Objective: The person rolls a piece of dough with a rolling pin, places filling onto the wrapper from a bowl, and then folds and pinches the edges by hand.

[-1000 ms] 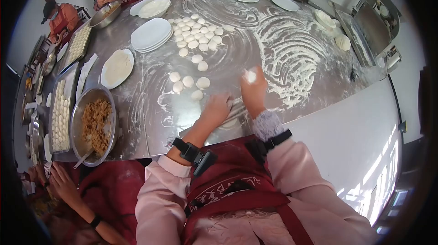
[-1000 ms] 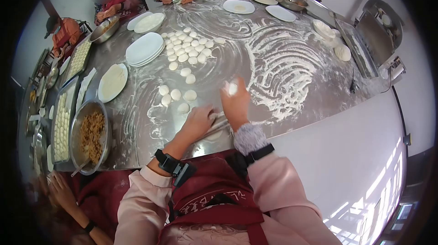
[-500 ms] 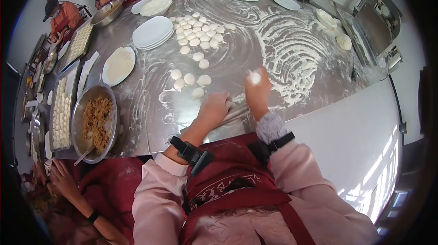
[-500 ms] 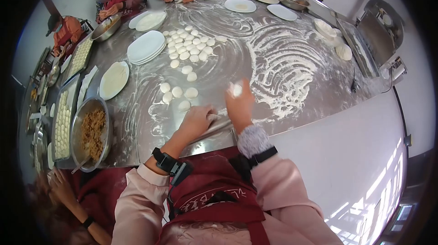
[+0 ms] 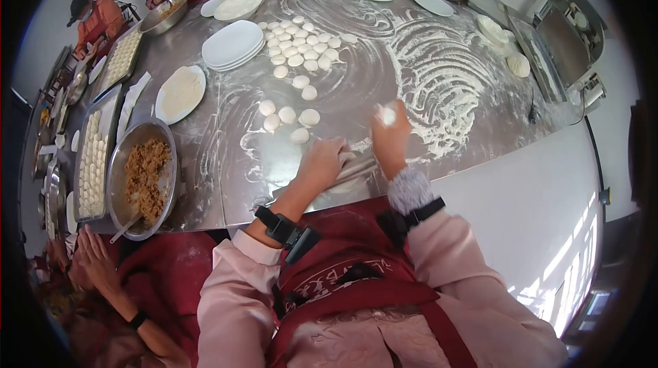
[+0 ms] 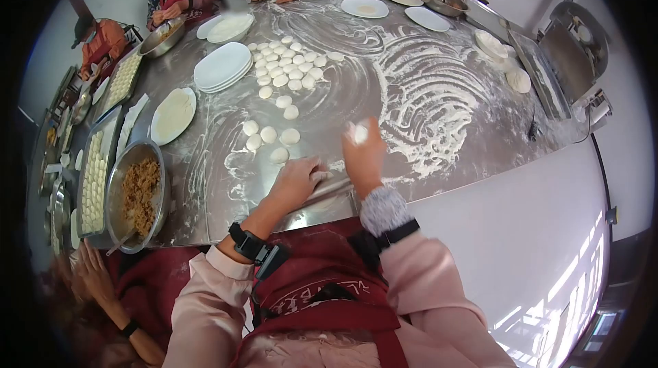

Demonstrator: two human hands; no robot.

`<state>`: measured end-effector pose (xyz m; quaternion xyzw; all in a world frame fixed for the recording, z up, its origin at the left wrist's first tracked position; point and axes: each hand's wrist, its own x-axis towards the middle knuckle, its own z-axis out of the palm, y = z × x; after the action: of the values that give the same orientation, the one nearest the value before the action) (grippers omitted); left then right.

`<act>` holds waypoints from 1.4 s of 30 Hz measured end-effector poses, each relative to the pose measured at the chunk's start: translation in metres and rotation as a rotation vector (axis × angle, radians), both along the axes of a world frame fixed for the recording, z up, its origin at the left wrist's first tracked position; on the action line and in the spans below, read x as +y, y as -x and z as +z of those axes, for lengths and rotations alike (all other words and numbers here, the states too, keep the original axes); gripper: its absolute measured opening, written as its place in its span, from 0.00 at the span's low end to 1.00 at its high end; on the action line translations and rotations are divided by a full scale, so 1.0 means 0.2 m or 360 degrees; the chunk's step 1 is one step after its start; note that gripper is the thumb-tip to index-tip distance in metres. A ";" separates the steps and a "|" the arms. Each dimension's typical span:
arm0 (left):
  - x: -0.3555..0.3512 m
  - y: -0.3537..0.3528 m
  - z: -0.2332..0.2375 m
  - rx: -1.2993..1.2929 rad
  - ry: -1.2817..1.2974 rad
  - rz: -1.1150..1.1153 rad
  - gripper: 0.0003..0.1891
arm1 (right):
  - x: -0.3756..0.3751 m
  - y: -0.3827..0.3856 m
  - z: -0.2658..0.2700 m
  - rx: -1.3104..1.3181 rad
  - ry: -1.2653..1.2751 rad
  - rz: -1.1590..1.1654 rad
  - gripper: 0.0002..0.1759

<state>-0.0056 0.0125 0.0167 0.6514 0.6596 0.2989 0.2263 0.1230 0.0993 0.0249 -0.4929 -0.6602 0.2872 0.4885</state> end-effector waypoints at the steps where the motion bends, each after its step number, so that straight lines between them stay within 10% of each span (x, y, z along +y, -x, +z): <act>1: -0.02 0.01 -0.01 -0.0006 0.0001 0.0009 0.07 | -0.06 -0.07 -0.01 -0.0006 0.0001 0.0009 0.11; 11: 0.02 -0.06 -0.21 0.0288 -0.0461 0.0134 0.10 | 0.08 0.08 -0.05 -0.0088 -0.0174 -0.0024 0.13; 21: -0.07 -0.04 -0.13 -0.0017 -0.0027 0.0162 0.10 | -0.11 -0.18 -0.13 0.0217 0.0123 0.0030 0.11; 25: -0.04 -0.09 -0.10 -0.0044 -0.0006 0.0103 0.10 | -0.02 0.00 -0.02 0.0044 -0.0447 -0.0008 0.08; 28: -0.08 -0.04 -0.16 0.0005 -0.0098 0.0169 0.12 | -0.08 -0.15 -0.11 0.0215 0.0194 0.0042 0.08; 31: -0.09 0.13 -0.16 -0.0155 -0.0191 -0.0069 0.13 | -0.14 -0.23 -0.16 0.0248 0.0024 0.0036 0.07; 35: -0.17 0.68 0.06 0.0388 -0.0524 0.0654 0.16 | -0.10 -0.23 -0.25 -0.0005 -0.0110 -0.0168 0.08; 37: -0.24 0.82 0.30 -0.1015 -0.0616 0.1241 0.16 | -0.12 -0.19 -0.09 0.0026 -0.0122 0.0011 0.08; 39: -0.26 0.98 0.19 -0.0373 -0.0800 0.1670 0.20 | -0.13 -0.18 -0.07 0.0037 -0.0072 0.0018 0.08; 42: -0.25 0.85 0.08 0.0000 -0.0479 0.1052 0.17 | -0.11 -0.17 -0.07 0.0095 -0.0038 0.0046 0.08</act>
<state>-0.1760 -0.0384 0.0336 0.4290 0.7832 0.4497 0.0189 0.1572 0.0766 0.0114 -0.4686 -0.6558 0.3009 0.5097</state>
